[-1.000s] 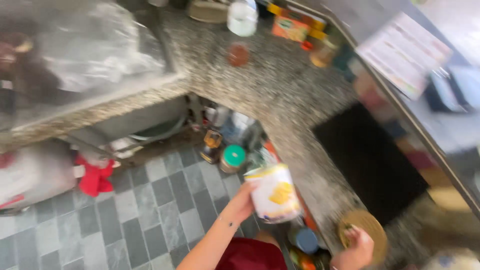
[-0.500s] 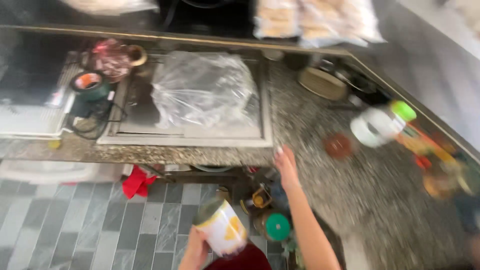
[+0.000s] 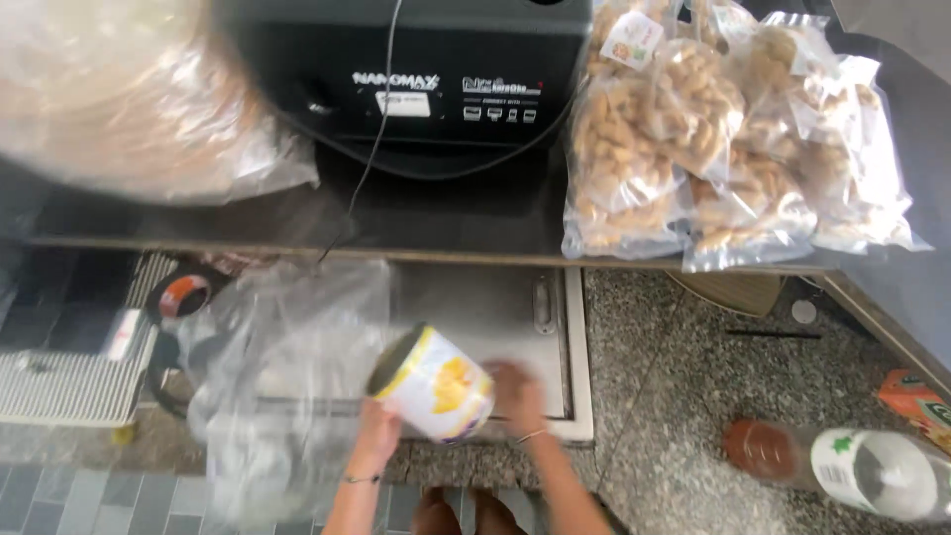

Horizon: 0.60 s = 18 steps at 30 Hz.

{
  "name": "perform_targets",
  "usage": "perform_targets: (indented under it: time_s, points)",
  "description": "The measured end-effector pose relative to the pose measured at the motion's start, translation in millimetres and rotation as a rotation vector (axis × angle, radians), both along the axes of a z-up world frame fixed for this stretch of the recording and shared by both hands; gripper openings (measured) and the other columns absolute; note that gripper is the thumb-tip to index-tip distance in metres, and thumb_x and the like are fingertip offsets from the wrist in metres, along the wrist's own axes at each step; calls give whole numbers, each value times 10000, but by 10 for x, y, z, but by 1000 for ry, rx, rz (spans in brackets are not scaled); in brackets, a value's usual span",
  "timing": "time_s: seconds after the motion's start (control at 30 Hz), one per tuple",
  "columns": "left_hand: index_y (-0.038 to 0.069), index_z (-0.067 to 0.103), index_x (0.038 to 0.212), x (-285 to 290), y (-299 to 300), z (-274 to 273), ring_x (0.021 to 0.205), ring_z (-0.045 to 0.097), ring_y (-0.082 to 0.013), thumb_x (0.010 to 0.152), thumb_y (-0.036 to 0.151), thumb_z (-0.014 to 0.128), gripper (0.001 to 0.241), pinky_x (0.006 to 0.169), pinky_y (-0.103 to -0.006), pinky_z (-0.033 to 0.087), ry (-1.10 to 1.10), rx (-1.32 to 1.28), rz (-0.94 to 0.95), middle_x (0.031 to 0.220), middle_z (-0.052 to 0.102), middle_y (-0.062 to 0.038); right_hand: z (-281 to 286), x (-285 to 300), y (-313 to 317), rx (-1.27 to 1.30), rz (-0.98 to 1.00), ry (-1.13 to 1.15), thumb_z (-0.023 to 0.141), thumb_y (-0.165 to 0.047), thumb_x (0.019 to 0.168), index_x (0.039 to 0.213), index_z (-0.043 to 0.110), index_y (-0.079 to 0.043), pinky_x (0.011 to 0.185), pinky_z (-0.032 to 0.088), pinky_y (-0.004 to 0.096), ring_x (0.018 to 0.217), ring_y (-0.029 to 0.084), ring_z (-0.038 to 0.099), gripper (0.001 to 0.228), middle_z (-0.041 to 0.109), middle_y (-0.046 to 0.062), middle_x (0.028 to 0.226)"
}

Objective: The person slices lemons and limes into rounds on a wooden cutting board using a knife, placing the cut slices into a container and a white tray. Midway, they carry a can to the sink, rinse it, and pour its contents into a cup before returning to slicing citrus.

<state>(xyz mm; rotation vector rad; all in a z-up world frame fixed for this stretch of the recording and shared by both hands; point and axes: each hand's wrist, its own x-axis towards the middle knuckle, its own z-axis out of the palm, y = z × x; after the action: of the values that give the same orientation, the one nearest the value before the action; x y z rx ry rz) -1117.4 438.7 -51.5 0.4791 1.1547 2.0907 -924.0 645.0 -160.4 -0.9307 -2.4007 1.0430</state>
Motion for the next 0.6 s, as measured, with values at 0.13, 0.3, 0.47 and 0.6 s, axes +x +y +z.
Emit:
perform_targets:
  time_s: [0.13,0.3,0.47,0.6]
  points:
    - [0,482,1454,-546,-524,-981,1272,592,-332,942,502,563,722,1067,-516,485,-425,-157,108,1422,598,-161,985,-65,805,249,-222,16,566,-320,999,1498,514,-28,1212,342,456,1497,400,392,581,500,229,1555]
    - [27,487,1457,-801,-1255,-1206,1256,598,-351,906,565,547,772,1043,-526,478,-360,-271,123,1425,601,-159,927,-486,635,299,-330,-318,683,-573,890,1573,341,-114,1236,155,561,1533,397,182,891,228,269,1642]
    - [-39,520,1432,-838,-1357,-1501,1194,644,-372,836,567,696,868,1001,-541,514,-318,-218,-7,1370,645,-200,1039,-1102,209,-110,-180,31,735,-444,850,1597,315,-86,1197,233,489,1522,406,194,929,230,266,1664]
    - [-22,472,1462,-723,-895,-924,1218,617,-270,753,418,843,913,1035,-456,483,-29,-321,101,1364,624,-143,-950,-1496,215,-972,-310,692,712,-380,947,1482,478,-21,1124,418,436,1297,381,618,686,656,292,1375]
